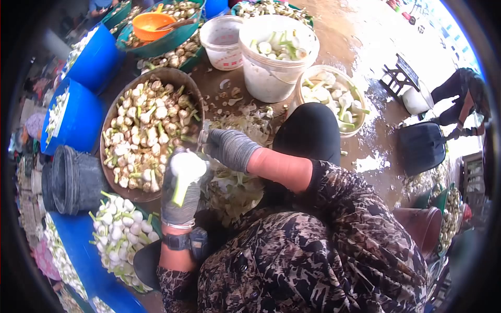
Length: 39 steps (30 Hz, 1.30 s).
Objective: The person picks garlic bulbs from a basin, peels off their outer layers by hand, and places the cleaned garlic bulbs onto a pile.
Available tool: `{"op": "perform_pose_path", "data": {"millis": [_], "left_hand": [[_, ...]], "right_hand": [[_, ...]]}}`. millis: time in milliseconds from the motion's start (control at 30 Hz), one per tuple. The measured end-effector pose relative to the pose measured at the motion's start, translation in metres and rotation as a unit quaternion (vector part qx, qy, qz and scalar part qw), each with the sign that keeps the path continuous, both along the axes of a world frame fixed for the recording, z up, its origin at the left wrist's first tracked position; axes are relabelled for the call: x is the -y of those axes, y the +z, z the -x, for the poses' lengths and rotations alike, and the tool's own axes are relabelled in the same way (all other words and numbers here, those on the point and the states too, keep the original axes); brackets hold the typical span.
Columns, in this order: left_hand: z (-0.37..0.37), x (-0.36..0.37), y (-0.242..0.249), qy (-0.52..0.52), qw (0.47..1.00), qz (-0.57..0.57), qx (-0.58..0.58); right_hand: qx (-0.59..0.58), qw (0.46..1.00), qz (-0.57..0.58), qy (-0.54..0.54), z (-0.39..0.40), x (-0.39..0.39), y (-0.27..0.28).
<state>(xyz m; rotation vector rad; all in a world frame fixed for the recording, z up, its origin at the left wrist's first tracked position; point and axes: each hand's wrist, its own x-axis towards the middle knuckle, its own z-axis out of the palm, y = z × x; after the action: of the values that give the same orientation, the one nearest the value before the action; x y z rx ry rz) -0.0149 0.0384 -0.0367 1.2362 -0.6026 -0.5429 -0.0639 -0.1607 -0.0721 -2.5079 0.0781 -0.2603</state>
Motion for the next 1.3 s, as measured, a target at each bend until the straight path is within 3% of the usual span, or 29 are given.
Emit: {"op": "perform_pose_path", "data": {"millis": [33,67,100,133,167,233,267,300,367,400,467,500,567,633,733,767,800,833,900,933,967,1033,1067,1100,1133,1167,1267,1300], "left_hand": [[0.004,0.001,0.019,-0.027,0.984,0.099,-0.144],[0.003,0.001,0.023,-0.038,0.991,0.087,-0.096],[0.002,0.001,0.025,-0.044,0.995,0.075,-0.048],[0.004,0.004,0.033,-0.065,0.998,0.023,0.003],[0.001,0.007,0.030,-0.089,0.987,-0.075,0.113],[0.012,0.019,0.034,-0.093,0.981,-0.102,0.139],[0.010,0.022,0.027,-0.092,0.985,-0.068,0.128],[0.012,0.022,0.027,-0.039,0.980,-0.060,0.185],[0.006,0.015,0.022,-0.011,0.991,-0.062,0.117],[0.002,0.011,0.020,0.003,0.994,-0.072,0.081],[-0.007,0.006,0.009,0.044,0.997,-0.062,-0.004],[-0.009,0.003,0.002,0.059,0.996,-0.044,-0.054],[-0.015,-0.001,-0.011,0.062,0.992,-0.061,-0.087],[-0.015,-0.002,-0.016,0.057,0.991,-0.043,-0.114],[-0.014,-0.008,-0.010,0.041,0.992,-0.092,-0.077],[-0.015,-0.008,-0.014,0.027,0.992,-0.082,-0.091],[-0.015,-0.009,-0.016,0.023,0.990,-0.107,-0.084],[-0.018,-0.007,-0.018,0.013,0.989,-0.127,-0.078],[-0.016,-0.006,-0.014,0.022,0.989,-0.097,-0.110],[-0.015,-0.007,-0.012,0.019,0.988,-0.066,-0.136],[-0.015,-0.009,-0.015,0.026,0.987,-0.067,-0.143],[-0.022,-0.012,-0.017,0.036,0.992,-0.071,-0.098],[-0.028,-0.017,-0.008,0.040,0.991,-0.126,-0.035],[-0.032,-0.020,-0.005,0.047,0.990,-0.127,-0.038],[-0.035,-0.024,-0.005,0.054,0.990,-0.116,-0.065],[-0.038,-0.027,-0.005,0.058,0.988,-0.105,-0.094],[-0.050,-0.040,-0.012,0.075,0.984,-0.112,-0.119],[-0.055,-0.044,-0.018,0.079,0.980,-0.138,-0.120]], "right_hand": [[-0.078,0.993,-0.086,-0.012,0.006,0.005,0.002],[-0.147,0.919,-0.359,-0.063,0.022,0.001,0.038],[-0.202,0.766,-0.601,-0.104,0.035,-0.003,0.075],[-0.253,0.595,-0.763,-0.015,0.031,0.003,0.046],[-0.219,0.505,-0.835,0.021,0.034,-0.007,0.052],[-0.114,0.645,-0.748,0.104,0.033,-0.012,0.043],[-0.159,0.606,-0.773,0.094,0.047,0.003,0.079],[-0.144,0.633,-0.760,-0.027,0.056,0.011,0.104],[0.008,0.704,-0.705,-0.087,0.064,0.050,0.106],[0.040,0.679,-0.724,-0.113,0.073,0.074,0.118],[0.139,0.690,-0.685,-0.186,0.084,0.130,0.124],[0.149,0.712,-0.642,-0.242,0.090,0.166,0.122],[0.185,0.780,-0.448,-0.396,0.102,0.204,0.124],[0.177,0.798,-0.341,-0.464,0.110,0.242,0.119],[0.137,0.780,-0.371,-0.485,0.087,0.332,0.089],[0.075,0.798,-0.368,-0.472,0.072,0.346,0.093],[0.015,0.774,-0.392,-0.498,0.050,0.357,0.097],[-0.019,0.838,-0.228,-0.496,0.020,0.320,0.121],[0.041,0.946,-0.145,-0.287,-0.036,0.366,0.089],[-0.001,0.960,-0.123,-0.253,-0.064,0.337,0.097],[-0.045,0.970,-0.101,-0.218,-0.093,0.283,0.106],[-0.175,0.930,-0.281,-0.157,-0.143,0.199,0.103],[-0.248,0.915,-0.298,-0.111,-0.167,0.165,0.089],[-0.253,0.919,-0.289,0.089,-0.191,0.158,0.045],[-0.297,0.903,-0.309,0.029,-0.213,0.128,0.013],[-0.351,0.932,0.001,0.091,-0.226,0.076,0.020],[-0.351,0.931,0.000,0.099,-0.273,0.041,-0.064],[-0.265,0.957,0.032,0.117,-0.294,0.042,-0.099]]}}
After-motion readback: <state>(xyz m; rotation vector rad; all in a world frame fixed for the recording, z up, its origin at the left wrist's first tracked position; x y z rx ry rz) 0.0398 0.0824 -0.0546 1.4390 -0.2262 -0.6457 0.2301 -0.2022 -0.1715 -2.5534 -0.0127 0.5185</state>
